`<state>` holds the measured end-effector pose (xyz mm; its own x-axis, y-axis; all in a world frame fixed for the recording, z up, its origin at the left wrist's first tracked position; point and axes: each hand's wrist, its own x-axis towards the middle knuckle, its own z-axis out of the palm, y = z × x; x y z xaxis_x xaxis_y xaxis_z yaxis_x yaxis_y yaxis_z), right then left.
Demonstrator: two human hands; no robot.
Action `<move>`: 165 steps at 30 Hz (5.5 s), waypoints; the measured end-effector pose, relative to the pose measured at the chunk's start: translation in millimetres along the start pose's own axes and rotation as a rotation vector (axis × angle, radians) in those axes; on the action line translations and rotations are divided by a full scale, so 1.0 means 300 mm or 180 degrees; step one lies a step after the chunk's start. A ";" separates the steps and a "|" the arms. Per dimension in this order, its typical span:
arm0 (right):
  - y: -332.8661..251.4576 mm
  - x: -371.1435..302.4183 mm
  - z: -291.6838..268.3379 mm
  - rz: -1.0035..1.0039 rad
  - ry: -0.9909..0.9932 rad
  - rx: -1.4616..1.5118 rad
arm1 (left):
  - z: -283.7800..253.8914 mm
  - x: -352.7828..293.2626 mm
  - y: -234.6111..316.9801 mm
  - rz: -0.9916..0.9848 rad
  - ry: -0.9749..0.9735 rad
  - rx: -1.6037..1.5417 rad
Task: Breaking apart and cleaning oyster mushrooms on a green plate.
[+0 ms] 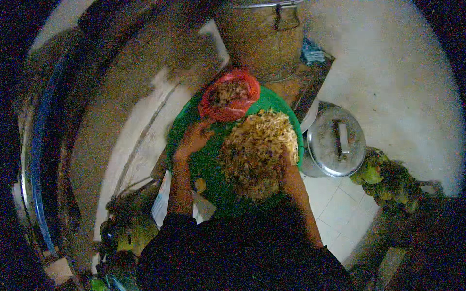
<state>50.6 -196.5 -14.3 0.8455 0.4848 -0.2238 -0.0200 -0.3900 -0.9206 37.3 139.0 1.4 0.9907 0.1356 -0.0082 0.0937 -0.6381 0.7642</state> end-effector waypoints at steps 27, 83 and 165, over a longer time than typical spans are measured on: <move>-0.108 -0.001 0.085 -0.0655 -0.0097 -0.0723 | 0.259 -0.340 -0.316 -0.1383 0.0315 0.0197; 0.093 0.227 0.215 -0.0358 0.0461 0.1011 | 0.237 -0.239 0.083 -0.0391 0.0097 -0.0912; -0.022 0.190 0.168 -0.0503 -0.0136 -0.0138 | 0.418 -0.150 0.229 0.0072 0.1387 -0.1158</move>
<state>72.1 -126.8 -37.1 0.8128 0.5753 -0.0914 0.1353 -0.3391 -0.9310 11.5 -6.0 -26.7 0.8528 0.4743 0.2186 -0.0434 -0.3527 0.9347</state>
